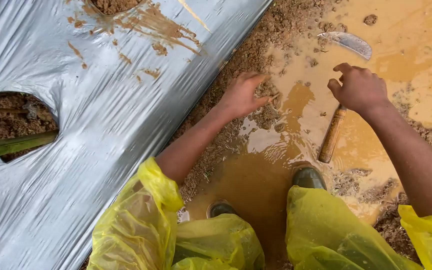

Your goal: Packing wet mud into planting holes in a plastic-covered field to secure plants.

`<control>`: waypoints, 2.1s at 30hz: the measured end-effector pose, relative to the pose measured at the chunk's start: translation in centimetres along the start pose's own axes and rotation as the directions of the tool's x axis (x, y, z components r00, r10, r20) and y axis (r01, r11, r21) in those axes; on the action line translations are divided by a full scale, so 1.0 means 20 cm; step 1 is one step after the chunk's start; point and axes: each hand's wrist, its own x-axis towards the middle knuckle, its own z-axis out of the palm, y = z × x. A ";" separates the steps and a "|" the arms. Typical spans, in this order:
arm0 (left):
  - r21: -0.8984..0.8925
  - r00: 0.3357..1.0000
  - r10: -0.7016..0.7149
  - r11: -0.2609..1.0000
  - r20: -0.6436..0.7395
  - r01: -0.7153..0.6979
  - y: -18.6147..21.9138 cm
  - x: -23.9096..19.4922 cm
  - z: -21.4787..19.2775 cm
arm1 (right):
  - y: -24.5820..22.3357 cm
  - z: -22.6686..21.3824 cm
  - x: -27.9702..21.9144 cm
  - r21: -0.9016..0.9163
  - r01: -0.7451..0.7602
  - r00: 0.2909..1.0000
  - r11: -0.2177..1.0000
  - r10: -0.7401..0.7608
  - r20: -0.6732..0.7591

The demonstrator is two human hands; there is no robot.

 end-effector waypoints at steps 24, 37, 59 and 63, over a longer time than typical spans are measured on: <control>0.451 0.971 0.099 0.893 -0.216 0.009 -0.25 0.29 0.42 | 0.65 0.66 0.38 0.914 0.316 0.916 0.256 0.171 -0.364; 0.365 0.938 0.057 0.928 -0.341 0.076 -0.10 0.43 0.42 | 0.30 0.56 0.24 0.934 -0.025 0.998 0.357 0.063 0.003; 0.079 0.797 -0.092 0.982 -0.597 0.173 -0.04 0.51 0.64 | 0.37 0.46 0.42 0.982 -0.078 0.997 0.170 -0.001 0.080; 0.066 0.763 -0.103 0.980 -0.638 0.187 -0.11 0.51 0.66 | 0.40 0.41 0.34 0.979 -0.151 0.986 0.138 -0.047 0.159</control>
